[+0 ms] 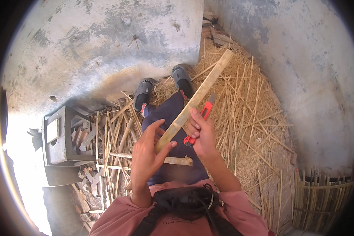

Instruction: The person whittles a strip of wood using a small red utility knife while sitting on a floor covered in straw.

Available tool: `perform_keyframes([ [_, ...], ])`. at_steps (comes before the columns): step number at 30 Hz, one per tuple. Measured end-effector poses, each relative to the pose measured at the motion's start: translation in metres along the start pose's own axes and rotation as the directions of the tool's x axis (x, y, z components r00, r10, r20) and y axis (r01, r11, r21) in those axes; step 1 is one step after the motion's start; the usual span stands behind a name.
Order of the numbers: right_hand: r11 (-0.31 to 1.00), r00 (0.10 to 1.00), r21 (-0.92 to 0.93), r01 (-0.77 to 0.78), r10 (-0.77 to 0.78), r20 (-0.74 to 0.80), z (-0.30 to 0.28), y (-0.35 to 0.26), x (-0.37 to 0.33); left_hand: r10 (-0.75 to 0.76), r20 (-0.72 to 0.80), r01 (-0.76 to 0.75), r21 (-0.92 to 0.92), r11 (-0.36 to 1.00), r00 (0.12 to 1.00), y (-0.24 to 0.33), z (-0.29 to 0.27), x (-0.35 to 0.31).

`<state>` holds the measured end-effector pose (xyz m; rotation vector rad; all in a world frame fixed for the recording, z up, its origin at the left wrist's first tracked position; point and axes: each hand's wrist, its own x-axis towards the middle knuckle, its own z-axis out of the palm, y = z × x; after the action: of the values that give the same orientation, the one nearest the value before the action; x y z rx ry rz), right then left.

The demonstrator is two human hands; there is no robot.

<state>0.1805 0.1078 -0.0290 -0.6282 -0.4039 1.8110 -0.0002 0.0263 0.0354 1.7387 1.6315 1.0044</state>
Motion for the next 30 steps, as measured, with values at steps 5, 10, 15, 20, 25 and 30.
perform_keyframes([
  [5,0.95,0.996,-0.297,0.094,-0.092,0.021,0.01,-0.001,-0.013,0.093,-0.056,-0.089,0.073,0.993,0.994,-0.008,0.011,0.001],
  [10,0.817,0.967,-0.518,0.252,-0.195,0.163,0.001,-0.022,-0.021,0.057,-0.114,-0.075,-0.155,0.985,0.992,-0.003,0.011,0.004],
  [15,0.546,0.893,-0.707,0.45,-0.248,0.376,-0.022,-0.024,-0.03,-0.056,-0.045,0.046,-0.195,0.98,0.997,0.009,0.0,0.009],
  [20,0.051,0.811,-0.814,0.578,-0.144,0.567,-0.002,-0.037,-0.043,-0.065,-0.01,0.062,-0.152,0.986,0.998,0.01,-0.004,0.011],
  [25,-0.025,0.758,-0.773,0.634,-0.179,0.627,0.007,-0.032,-0.04,-0.104,0.061,0.115,-0.24,0.964,0.993,0.008,-0.006,0.011],
  [30,-0.053,0.727,-0.748,0.661,-0.2,0.657,0.008,-0.024,-0.036,-0.03,0.06,0.052,-0.411,0.91,0.998,-0.012,0.007,0.01],
])
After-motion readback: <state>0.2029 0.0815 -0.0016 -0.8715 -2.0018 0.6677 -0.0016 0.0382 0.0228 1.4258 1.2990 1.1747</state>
